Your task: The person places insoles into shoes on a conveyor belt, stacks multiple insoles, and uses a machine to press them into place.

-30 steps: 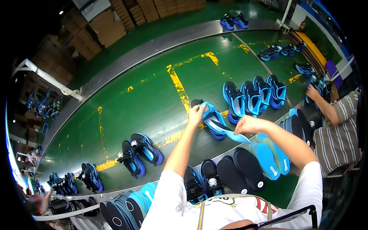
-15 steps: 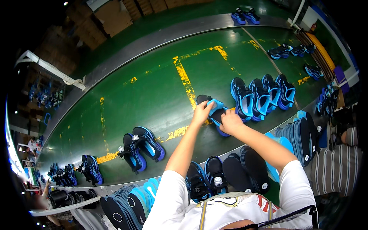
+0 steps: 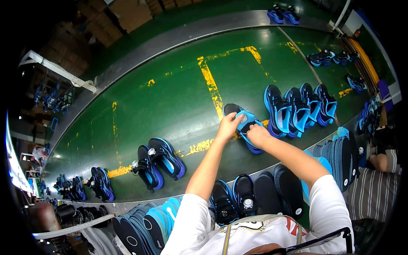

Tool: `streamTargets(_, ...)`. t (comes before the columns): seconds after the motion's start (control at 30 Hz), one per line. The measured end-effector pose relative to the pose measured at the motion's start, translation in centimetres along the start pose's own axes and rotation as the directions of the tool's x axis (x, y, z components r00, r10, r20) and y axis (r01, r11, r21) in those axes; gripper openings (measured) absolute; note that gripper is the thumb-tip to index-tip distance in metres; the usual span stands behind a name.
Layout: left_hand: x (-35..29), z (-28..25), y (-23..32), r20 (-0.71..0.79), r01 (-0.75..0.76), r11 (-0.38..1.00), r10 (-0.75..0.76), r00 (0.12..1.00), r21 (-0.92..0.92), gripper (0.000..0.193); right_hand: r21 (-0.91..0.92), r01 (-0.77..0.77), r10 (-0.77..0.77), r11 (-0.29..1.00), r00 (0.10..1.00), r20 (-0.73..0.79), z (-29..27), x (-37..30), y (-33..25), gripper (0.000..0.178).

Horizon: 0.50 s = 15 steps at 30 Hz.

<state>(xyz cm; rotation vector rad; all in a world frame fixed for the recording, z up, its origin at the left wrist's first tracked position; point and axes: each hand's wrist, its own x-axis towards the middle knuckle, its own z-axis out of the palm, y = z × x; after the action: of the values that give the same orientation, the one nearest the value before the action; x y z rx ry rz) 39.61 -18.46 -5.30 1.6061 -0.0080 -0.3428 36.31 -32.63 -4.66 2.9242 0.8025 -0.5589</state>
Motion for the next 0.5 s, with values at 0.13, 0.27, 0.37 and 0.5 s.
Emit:
streamTargets(0.13,0.0,-0.1,0.2,-0.011,-0.011,0.999,0.011,1.0,0.052,0.021,-0.158,-0.009,0.042,0.987,0.978,0.204,0.0,1.1,-0.6,0.023)
streamTargets(0.27,0.1,-0.6,-0.6,0.022,0.0,0.998,-0.001,1.0,0.063,0.021,-0.229,0.071,0.029,0.971,0.912,0.409,-0.9,1.6,-0.6,0.029)
streamTargets(0.37,0.0,-0.3,-0.6,0.044,0.026,0.999,-0.028,0.999,0.037,0.021,-0.318,0.15,0.025,0.936,0.874,0.485,-0.9,1.6,-0.4,0.029)
streamTargets(0.5,-0.1,0.7,-0.7,-0.191,-0.157,0.943,0.219,0.957,0.293,0.022,-0.277,0.227,-0.079,0.934,0.884,0.46,0.3,2.2,0.4,0.025)
